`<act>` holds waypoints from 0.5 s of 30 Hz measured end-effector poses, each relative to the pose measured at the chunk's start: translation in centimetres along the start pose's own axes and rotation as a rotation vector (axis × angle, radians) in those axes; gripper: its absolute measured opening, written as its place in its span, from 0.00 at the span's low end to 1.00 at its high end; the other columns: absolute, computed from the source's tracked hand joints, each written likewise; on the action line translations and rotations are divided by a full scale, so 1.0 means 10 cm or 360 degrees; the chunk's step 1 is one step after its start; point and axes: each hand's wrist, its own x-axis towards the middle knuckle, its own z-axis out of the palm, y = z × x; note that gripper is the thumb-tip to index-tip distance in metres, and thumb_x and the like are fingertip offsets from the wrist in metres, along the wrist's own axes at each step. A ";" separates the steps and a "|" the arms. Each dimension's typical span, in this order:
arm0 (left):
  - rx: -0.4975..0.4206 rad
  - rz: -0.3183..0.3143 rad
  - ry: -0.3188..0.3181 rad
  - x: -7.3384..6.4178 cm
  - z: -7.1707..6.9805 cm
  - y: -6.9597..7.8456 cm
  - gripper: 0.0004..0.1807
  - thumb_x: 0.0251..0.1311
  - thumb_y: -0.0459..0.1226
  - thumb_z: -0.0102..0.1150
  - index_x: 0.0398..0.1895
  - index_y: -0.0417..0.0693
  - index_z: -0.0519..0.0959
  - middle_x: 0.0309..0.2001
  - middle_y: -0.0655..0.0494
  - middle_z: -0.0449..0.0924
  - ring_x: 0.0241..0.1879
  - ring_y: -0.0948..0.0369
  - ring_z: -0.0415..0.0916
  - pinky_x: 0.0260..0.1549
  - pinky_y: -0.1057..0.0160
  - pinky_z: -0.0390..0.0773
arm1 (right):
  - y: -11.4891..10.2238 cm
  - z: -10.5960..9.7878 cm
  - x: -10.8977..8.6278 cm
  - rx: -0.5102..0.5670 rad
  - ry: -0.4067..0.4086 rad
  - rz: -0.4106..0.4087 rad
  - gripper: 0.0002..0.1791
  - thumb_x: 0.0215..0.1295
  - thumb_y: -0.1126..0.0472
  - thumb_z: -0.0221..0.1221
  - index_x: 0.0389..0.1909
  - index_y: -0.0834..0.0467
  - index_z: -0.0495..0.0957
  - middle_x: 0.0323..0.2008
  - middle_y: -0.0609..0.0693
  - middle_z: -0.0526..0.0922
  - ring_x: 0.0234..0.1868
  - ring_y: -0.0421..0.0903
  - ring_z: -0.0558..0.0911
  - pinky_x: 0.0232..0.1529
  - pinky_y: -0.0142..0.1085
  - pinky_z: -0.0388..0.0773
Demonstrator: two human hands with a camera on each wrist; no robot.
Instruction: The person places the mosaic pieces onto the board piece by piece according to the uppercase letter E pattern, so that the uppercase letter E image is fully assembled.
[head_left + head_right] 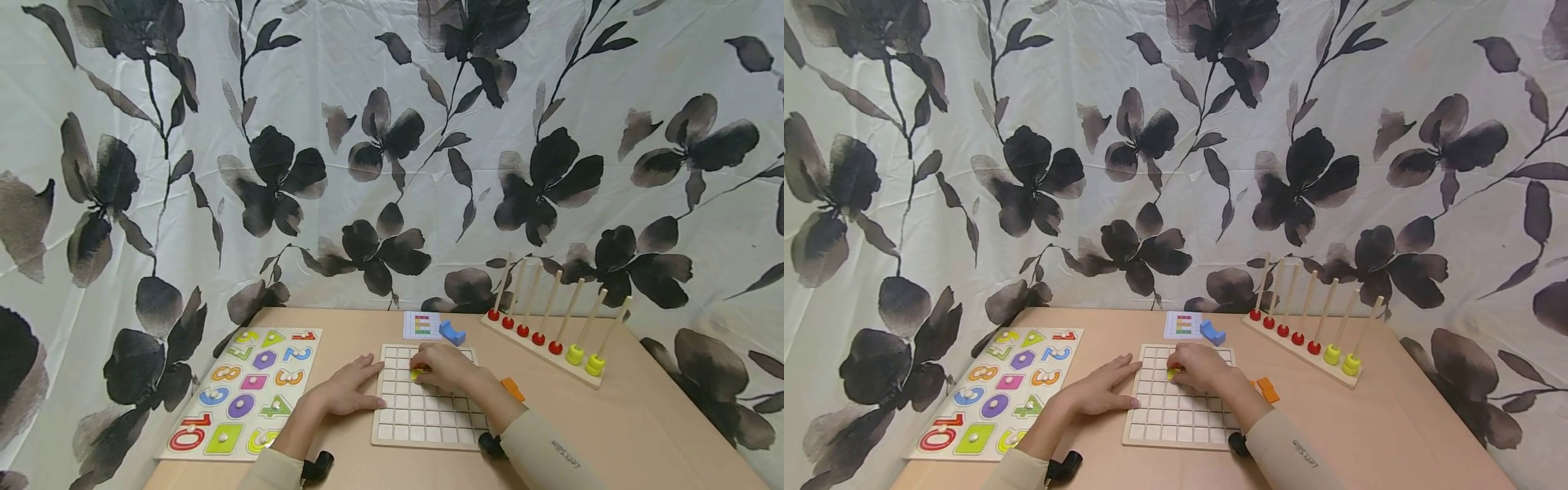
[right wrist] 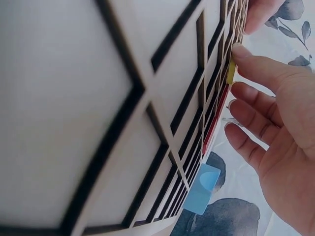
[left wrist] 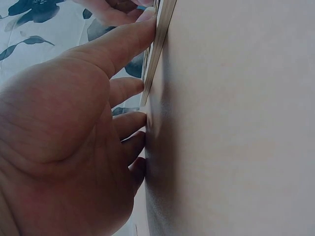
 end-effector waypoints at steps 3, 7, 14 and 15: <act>0.0004 0.0001 0.0002 0.00 0.00 0.00 0.47 0.63 0.59 0.67 0.79 0.48 0.65 0.82 0.38 0.51 0.83 0.40 0.46 0.79 0.35 0.51 | 0.00 0.00 0.00 0.0000 0.0006 -0.0010 0.13 0.64 0.54 0.72 0.48 0.52 0.90 0.37 0.43 0.84 0.34 0.37 0.77 0.36 0.27 0.75; 0.0008 0.0001 0.0003 0.00 0.00 0.00 0.47 0.63 0.59 0.67 0.79 0.48 0.65 0.82 0.38 0.51 0.83 0.40 0.46 0.79 0.35 0.51 | -0.01 0.01 0.01 0.0001 0.0001 -0.0022 0.12 0.64 0.55 0.72 0.47 0.53 0.90 0.36 0.42 0.84 0.34 0.36 0.76 0.35 0.26 0.74; 0.0001 0.0004 0.0005 0.00 0.00 0.00 0.47 0.63 0.59 0.67 0.79 0.47 0.65 0.82 0.37 0.51 0.83 0.39 0.46 0.79 0.35 0.50 | -0.01 0.02 0.03 0.0033 -0.0005 -0.0033 0.11 0.64 0.56 0.72 0.46 0.53 0.91 0.35 0.42 0.83 0.33 0.35 0.76 0.35 0.25 0.75; -0.0003 0.0006 0.0006 -0.01 0.00 0.01 0.47 0.63 0.59 0.67 0.79 0.47 0.65 0.82 0.37 0.51 0.83 0.39 0.46 0.79 0.35 0.50 | -0.01 0.01 0.02 0.0043 0.0001 -0.0036 0.11 0.64 0.56 0.72 0.46 0.53 0.91 0.36 0.42 0.83 0.33 0.35 0.77 0.35 0.25 0.76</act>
